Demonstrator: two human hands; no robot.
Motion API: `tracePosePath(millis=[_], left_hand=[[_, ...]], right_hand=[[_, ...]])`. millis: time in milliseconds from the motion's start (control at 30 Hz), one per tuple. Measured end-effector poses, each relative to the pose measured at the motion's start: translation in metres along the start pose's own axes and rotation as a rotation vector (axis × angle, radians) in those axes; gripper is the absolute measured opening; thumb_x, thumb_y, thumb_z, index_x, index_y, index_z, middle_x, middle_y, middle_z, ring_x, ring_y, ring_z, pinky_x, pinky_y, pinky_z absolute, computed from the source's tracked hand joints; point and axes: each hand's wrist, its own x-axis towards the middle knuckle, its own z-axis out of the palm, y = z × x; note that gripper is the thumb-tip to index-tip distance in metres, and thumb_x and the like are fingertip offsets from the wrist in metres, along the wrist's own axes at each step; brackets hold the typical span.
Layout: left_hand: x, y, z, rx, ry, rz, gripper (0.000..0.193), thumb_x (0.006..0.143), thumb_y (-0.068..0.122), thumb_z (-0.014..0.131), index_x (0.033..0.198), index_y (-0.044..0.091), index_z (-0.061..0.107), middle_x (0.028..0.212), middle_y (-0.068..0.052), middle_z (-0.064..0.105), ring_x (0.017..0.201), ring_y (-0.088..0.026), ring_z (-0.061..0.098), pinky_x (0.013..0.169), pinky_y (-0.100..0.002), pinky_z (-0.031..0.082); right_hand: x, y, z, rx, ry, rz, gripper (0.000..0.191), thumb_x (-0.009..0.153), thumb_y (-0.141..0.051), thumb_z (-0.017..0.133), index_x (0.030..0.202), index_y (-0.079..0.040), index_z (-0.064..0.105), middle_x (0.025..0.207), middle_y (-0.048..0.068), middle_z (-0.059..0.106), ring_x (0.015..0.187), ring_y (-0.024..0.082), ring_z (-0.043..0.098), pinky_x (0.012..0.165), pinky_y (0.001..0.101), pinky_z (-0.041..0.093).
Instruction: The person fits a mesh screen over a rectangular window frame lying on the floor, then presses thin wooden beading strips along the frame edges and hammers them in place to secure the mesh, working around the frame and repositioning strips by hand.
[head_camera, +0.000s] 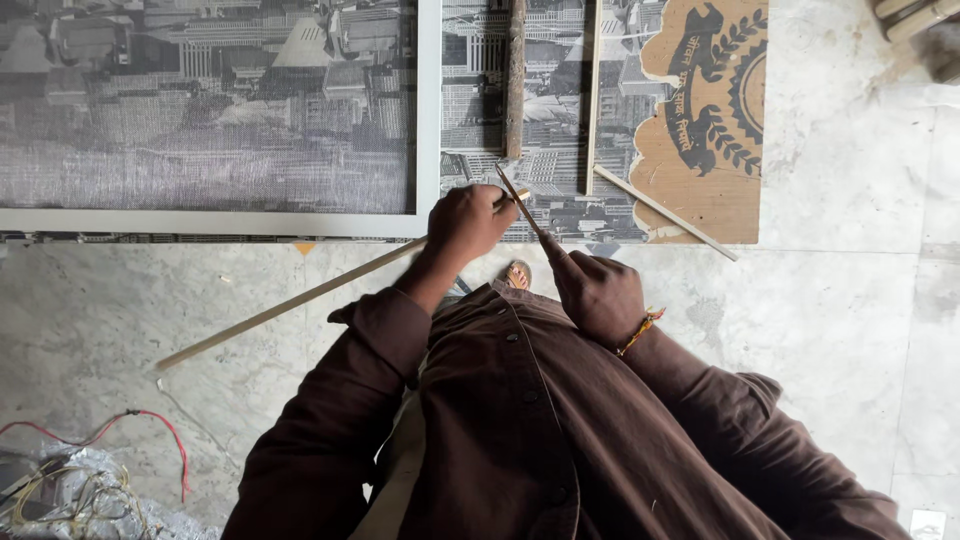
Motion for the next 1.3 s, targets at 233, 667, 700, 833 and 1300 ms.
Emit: tracePosePath(millis=[233, 667, 700, 833, 1300], left_hand=[[-0.001, 0.018, -0.004, 0.058, -0.106, -0.037, 0.023, 0.094, 0.034, 0.068, 0.095, 0.011, 0.07, 0.069, -0.006, 0.071, 0.059, -0.022, 0.069, 0.056, -0.04, 0.056], [-0.009, 0.022, 0.005, 0.17, -0.016, 0.047, 0.016, 0.1, 0.023, 0.062, 0.101, 0.009, 0.07, 0.088, -0.008, 0.073, 0.074, -0.024, 0.072, 0.069, -0.039, 0.058], [-0.011, 0.019, 0.003, 0.194, 0.016, 0.081, 0.015, 0.097, 0.022, 0.064, 0.1, 0.01, 0.071, 0.088, -0.008, 0.074, 0.076, -0.025, 0.072, 0.069, -0.041, 0.058], [-0.02, 0.016, 0.005, 0.186, -0.004, 0.029, 0.013, 0.095, 0.022, 0.065, 0.1, 0.011, 0.071, 0.088, -0.009, 0.075, 0.074, -0.026, 0.072, 0.068, -0.041, 0.058], [-0.034, 0.015, 0.027, 0.1, 0.151, 0.099, 0.012, 0.096, 0.015, 0.06, 0.094, 0.008, 0.07, 0.083, -0.012, 0.072, 0.07, -0.028, 0.072, 0.065, -0.042, 0.058]], right_hand=[[0.005, 0.001, 0.004, -0.067, -0.064, 0.022, 0.051, 0.103, -0.019, 0.062, 0.153, -0.018, 0.052, 0.072, 0.001, 0.07, 0.055, 0.014, 0.064, 0.044, 0.0326, 0.05], [-0.001, -0.001, 0.006, -0.035, 0.013, -0.02, 0.059, 0.099, -0.016, 0.062, 0.156, -0.016, 0.048, 0.08, 0.005, 0.072, 0.058, 0.022, 0.065, 0.052, 0.0398, 0.052], [-0.003, -0.002, 0.008, -0.025, 0.021, -0.047, 0.06, 0.099, -0.016, 0.062, 0.157, -0.015, 0.047, 0.082, 0.005, 0.073, 0.06, 0.022, 0.066, 0.054, 0.0396, 0.053], [-0.007, 0.007, 0.018, -0.01, -0.065, -0.001, 0.06, 0.095, -0.017, 0.065, 0.154, -0.019, 0.051, 0.066, 0.004, 0.069, 0.049, 0.022, 0.062, 0.046, 0.04, 0.051], [0.007, 0.006, 0.02, -0.102, -0.105, 0.019, 0.035, 0.102, -0.024, 0.058, 0.136, -0.023, 0.065, 0.067, 0.005, 0.068, 0.05, 0.024, 0.062, 0.045, 0.041, 0.049]])
